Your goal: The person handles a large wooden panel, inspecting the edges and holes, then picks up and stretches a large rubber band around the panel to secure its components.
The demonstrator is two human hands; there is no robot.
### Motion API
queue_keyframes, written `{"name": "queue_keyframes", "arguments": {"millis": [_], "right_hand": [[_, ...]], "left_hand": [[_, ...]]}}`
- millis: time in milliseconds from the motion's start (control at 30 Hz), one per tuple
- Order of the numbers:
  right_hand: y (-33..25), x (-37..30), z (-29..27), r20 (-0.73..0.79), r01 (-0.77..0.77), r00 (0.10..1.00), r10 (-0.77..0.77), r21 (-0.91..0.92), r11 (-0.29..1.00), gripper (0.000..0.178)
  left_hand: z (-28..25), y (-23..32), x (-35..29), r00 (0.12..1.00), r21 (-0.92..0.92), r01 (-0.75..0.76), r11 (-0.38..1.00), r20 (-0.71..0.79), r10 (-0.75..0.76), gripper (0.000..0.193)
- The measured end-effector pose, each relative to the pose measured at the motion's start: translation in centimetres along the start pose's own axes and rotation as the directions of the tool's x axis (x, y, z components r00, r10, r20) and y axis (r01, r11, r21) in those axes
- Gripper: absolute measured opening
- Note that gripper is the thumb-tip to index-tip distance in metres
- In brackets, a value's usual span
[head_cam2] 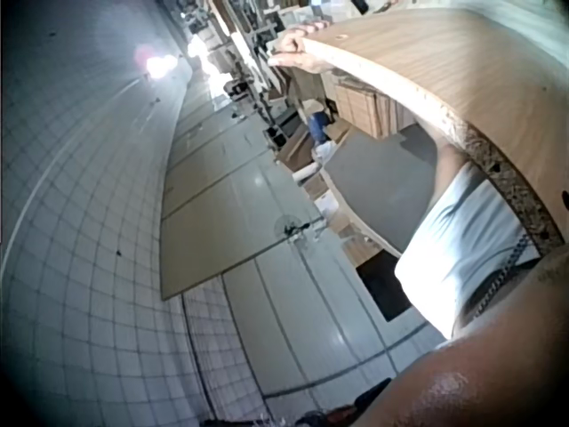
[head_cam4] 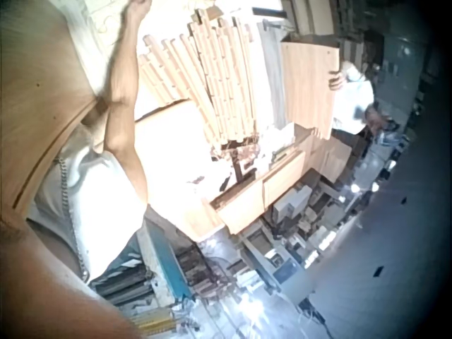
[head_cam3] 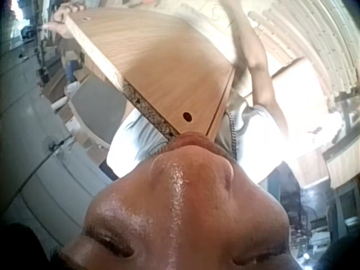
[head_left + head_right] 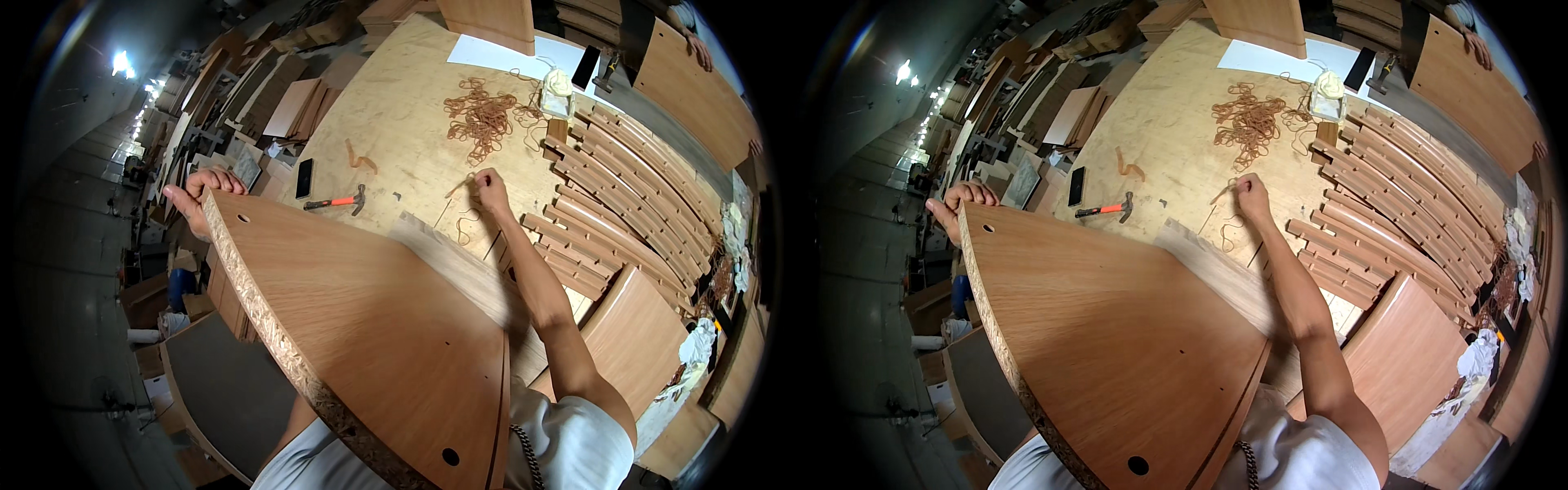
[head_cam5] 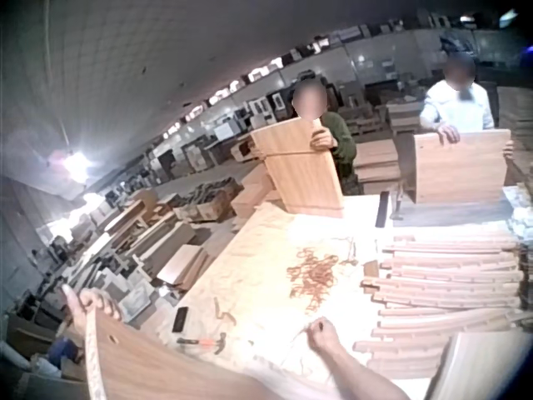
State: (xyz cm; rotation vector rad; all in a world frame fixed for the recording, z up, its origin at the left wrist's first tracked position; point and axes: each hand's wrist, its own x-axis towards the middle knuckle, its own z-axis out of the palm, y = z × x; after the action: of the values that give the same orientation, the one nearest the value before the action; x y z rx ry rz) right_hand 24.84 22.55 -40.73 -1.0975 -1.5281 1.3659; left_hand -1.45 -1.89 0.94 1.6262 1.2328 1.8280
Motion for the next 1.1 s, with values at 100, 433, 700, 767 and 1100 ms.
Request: {"name": "queue_keyframes", "arguments": {"millis": [100, 433, 700, 767, 1100], "right_hand": [[-1.5, 0.3, -1.9, -0.010, -0.069, 0.997, 0.074, 0.262, 0.963, 0.006], [-5.5, -2.9, -8.1, -0.319, 0.169, 0.948, 0.015, 0.541, 0.824, 0.003], [-9.0, -12.0, -13.4, -0.540, 0.092, 0.839, -0.067, 0.019, 0.996, 0.011], [-10.3, -14.7, -16.5, -0.602, 0.060, 0.794, -0.082, -0.056, 0.997, 0.010], [-8.3, -28.0, -30.5, -0.812, 0.241, 0.405, 0.421, 0.538, 0.807, 0.008]], "left_hand": [[0.2, 0.0, -0.5, 0.998, -0.001, 0.003, 1.000, -0.063, -0.003, 0.072], [-2.9, -2.1, -0.2, 0.945, -0.093, 0.204, 0.974, -0.241, -0.221, 0.066], [-6.9, -1.3, 0.8, 0.931, -0.106, 0.085, 0.991, 0.364, -0.041, 0.064], [-6.9, -1.9, 1.4, 0.935, -0.058, 0.061, 0.996, 0.353, -0.037, 0.064], [-6.7, -2.3, 3.2, 0.940, -0.055, 0.138, 0.989, 0.323, -0.113, 0.064]]}}
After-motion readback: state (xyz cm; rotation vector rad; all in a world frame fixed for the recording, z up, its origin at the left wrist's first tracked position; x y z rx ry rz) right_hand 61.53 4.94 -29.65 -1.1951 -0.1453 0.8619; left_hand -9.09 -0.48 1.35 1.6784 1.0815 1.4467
